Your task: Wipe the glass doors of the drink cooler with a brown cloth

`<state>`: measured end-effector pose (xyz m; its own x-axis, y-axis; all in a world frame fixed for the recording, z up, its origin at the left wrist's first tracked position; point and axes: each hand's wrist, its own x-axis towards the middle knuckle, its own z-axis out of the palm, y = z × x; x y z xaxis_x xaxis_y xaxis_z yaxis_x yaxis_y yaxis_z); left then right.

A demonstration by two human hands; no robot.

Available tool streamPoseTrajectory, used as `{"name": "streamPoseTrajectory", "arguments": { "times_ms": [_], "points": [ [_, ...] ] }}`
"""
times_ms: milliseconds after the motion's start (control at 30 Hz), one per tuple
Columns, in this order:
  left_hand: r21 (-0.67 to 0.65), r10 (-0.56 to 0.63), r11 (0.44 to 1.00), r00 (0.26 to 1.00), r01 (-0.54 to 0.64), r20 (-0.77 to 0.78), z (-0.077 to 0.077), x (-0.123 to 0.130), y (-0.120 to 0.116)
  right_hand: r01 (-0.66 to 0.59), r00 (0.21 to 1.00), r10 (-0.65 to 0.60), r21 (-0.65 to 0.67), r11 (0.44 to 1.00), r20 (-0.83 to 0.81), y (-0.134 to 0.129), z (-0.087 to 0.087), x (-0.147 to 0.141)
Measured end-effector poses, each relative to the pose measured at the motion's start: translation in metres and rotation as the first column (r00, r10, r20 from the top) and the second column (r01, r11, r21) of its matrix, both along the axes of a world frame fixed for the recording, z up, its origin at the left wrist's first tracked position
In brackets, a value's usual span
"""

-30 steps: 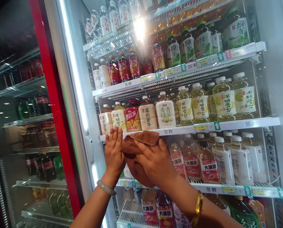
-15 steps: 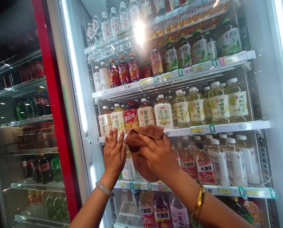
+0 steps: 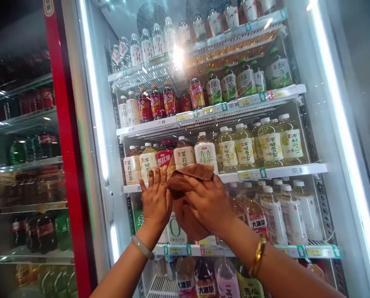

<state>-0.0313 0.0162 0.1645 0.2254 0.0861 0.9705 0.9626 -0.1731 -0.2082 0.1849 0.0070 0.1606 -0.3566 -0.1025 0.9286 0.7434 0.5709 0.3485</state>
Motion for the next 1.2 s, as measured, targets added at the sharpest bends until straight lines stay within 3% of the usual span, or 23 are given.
{"name": "streamPoseTrajectory", "arguments": {
  "times_ms": [100,200,333,433,500,600,700,767,867,1033,1200],
  "points": [
    [-0.019,-0.028,0.999,0.995,0.026,-0.1,0.014,0.019,0.001,-0.043,0.995,0.039,0.047,0.998,0.094,0.001,-0.006,0.007],
    [0.014,-0.052,0.998,0.982,0.055,-0.179,0.025,0.039,0.005,-0.069,0.988,0.055,0.095,0.993,0.147,0.001,-0.008,0.037],
    [0.088,-0.052,0.994,0.985,0.067,-0.166,0.028,0.06,0.009,0.016,0.999,-0.019,0.065,0.998,0.048,0.002,0.009,0.067],
    [0.086,-0.061,0.993,0.987,0.075,-0.149,0.026,0.063,0.008,0.056,0.997,-0.055,0.015,0.998,-0.057,0.003,0.021,0.057],
    [0.063,-0.079,0.994,0.987,0.089,-0.143,0.025,0.061,0.007,0.058,0.995,-0.057,0.01,0.998,-0.079,0.003,0.019,0.044],
    [0.012,-0.096,0.995,0.983,0.099,-0.154,0.025,0.056,0.008,0.042,0.999,-0.042,0.046,0.998,0.0,0.002,0.001,0.039],
    [0.015,-0.083,0.996,0.982,0.086,-0.168,0.025,0.055,0.009,0.038,0.995,-0.043,0.059,0.998,0.087,-0.001,-0.02,0.059],
    [0.021,-0.073,0.997,0.98,0.079,-0.187,0.025,0.059,0.009,0.066,0.992,-0.07,0.038,0.997,0.107,-0.003,-0.023,0.076],
    [-0.031,-0.072,0.997,0.979,0.068,-0.192,0.03,0.071,0.007,0.124,0.988,-0.123,-0.005,0.992,0.089,-0.004,-0.01,0.084],
    [-0.07,-0.067,0.996,0.992,0.06,-0.104,0.04,0.094,0.007,0.154,0.987,-0.155,-0.039,0.987,-0.047,-0.002,0.02,0.062],
    [0.014,-0.102,0.994,0.97,0.108,-0.219,0.035,0.095,0.008,0.068,0.997,-0.067,0.046,0.997,-0.022,-0.004,0.007,0.07]
  ]
}}
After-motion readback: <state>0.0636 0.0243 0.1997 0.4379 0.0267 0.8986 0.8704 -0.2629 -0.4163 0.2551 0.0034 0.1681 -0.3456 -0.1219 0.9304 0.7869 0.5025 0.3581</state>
